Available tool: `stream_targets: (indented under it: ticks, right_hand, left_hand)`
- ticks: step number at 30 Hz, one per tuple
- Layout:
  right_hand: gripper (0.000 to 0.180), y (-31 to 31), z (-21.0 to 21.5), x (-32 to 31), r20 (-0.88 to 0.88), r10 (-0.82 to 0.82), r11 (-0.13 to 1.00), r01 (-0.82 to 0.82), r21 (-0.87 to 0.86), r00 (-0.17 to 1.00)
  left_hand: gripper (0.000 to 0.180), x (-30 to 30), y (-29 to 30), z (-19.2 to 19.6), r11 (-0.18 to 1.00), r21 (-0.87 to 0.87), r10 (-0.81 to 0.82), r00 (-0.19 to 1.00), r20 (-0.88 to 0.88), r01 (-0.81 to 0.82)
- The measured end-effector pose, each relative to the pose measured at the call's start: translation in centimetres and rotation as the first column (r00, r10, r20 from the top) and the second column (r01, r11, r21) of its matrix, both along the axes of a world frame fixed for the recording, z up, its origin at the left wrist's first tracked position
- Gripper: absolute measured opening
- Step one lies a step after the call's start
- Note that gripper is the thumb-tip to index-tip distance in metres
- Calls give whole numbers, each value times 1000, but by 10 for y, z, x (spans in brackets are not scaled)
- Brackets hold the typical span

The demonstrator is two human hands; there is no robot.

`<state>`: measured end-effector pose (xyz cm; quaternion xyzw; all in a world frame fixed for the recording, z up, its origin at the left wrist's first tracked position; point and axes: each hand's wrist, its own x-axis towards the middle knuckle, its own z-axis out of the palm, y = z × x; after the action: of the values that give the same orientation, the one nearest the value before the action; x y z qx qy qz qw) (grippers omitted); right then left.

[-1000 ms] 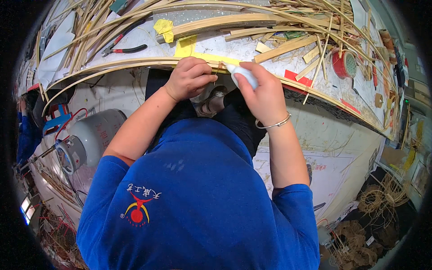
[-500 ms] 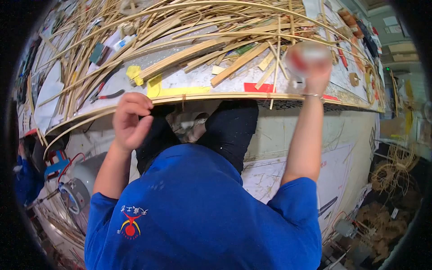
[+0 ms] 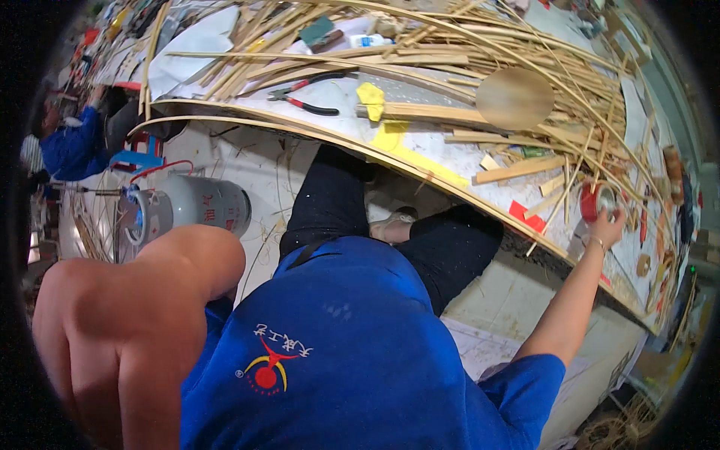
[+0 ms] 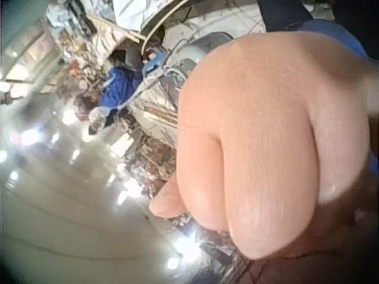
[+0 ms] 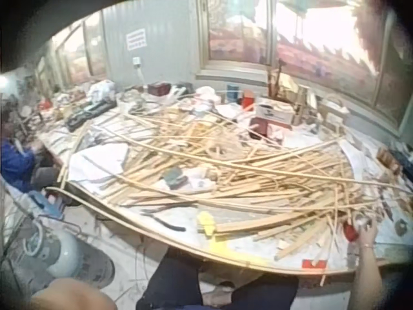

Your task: Assembling a decorative bamboo structure by tying strips together and applying adhesive.

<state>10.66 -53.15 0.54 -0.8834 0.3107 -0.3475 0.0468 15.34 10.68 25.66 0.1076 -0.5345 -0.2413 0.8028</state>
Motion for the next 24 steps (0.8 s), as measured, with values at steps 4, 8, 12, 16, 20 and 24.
stream_targets:
  ticks: [4,8,12,16,20,24]
  right_hand:
    - [59,47,17,-10,34,-210,951,213,-223,977]
    - [58,93,27,-35,160,-116,961,152,-231,980]
    - [51,169,55,-41,236,61,988,-25,-153,970]
    - [47,224,75,-47,301,154,988,-139,-71,941]
    - [47,270,94,-45,321,304,951,-307,-42,897]
    - [45,314,101,-38,382,409,886,-461,51,829]
  left_hand:
    - [14,-15,17,11,999,-37,-31,997,64,34]
    - [15,-33,26,15,989,-94,-99,987,124,111]
    - [15,-53,70,22,978,-132,-134,970,202,163]
    - [16,-58,79,30,958,-158,-192,945,265,239]
    - [18,-67,91,34,919,-178,-284,905,318,351]
    - [19,-70,112,37,856,-192,-388,843,373,479]
